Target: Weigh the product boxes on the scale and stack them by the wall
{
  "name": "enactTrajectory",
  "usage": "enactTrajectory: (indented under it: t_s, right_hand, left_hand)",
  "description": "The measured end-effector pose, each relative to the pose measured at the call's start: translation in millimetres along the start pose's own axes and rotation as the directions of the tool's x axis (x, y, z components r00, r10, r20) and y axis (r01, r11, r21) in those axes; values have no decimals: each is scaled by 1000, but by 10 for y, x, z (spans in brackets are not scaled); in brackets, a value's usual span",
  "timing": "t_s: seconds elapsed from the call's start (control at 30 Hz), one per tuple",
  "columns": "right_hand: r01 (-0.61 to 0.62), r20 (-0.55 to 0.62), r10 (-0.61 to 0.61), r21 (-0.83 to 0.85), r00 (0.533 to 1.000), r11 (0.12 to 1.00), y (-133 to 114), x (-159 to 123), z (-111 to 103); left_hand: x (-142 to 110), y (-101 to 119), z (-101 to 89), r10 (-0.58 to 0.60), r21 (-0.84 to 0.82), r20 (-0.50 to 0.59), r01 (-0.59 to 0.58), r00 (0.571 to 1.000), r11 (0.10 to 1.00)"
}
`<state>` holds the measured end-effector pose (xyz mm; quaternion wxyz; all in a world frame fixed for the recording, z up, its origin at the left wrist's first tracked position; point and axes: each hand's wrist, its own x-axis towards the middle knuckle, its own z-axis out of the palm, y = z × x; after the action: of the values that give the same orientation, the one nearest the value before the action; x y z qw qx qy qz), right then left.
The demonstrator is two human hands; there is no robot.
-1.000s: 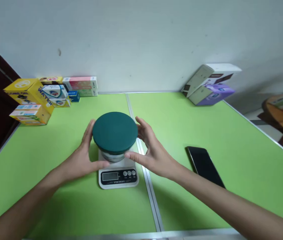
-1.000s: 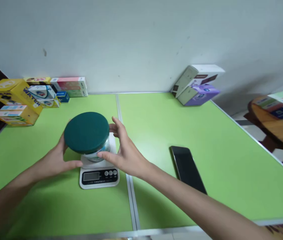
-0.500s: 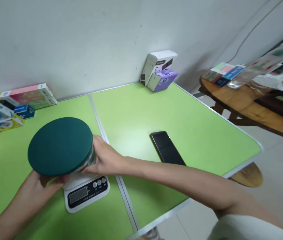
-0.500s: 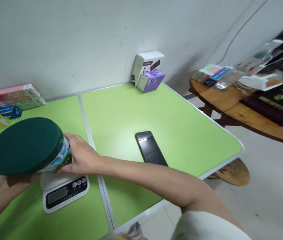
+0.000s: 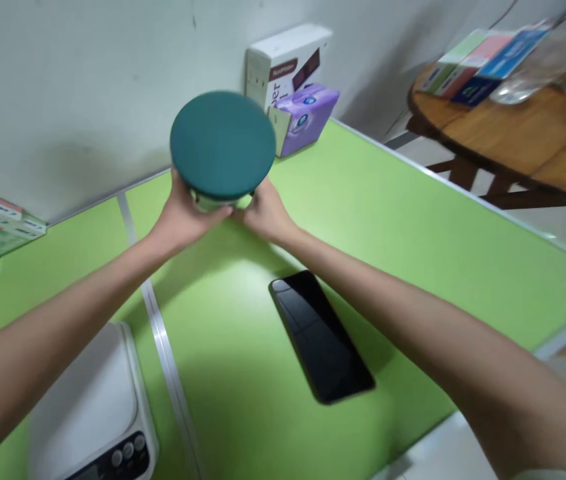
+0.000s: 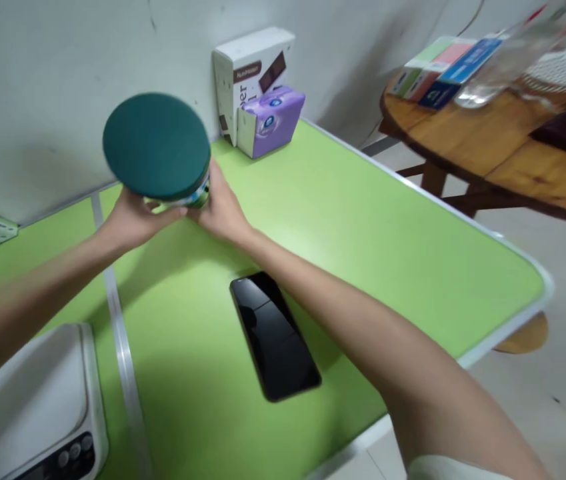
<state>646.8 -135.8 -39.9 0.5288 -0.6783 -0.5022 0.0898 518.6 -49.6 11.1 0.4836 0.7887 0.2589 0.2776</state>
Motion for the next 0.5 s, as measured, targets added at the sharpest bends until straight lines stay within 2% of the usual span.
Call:
enactTrajectory:
  t_s: [0.13, 0.27, 0.4, 0.5]
  right_hand:
    - [-73, -94, 65, -92, 993, 993, 510, 495, -48]
    - [-98, -104, 83, -156, 991, 983, 842, 888, -127]
    - [-116, -136, 92, -178, 986, 977, 996, 1063, -132]
    - [-174, -176, 134, -233, 975, 957, 1014, 1093, -55]
  left_hand:
    - [720, -143, 310, 29, 128, 2, -29, 1000, 991]
    - [1261, -264, 521, -60, 77, 9, 59, 998, 995]
    - [1581, -395, 614, -137, 12, 111, 137, 984, 991]
    - [1684, -478, 665, -178, -28, 96, 182, 979, 983]
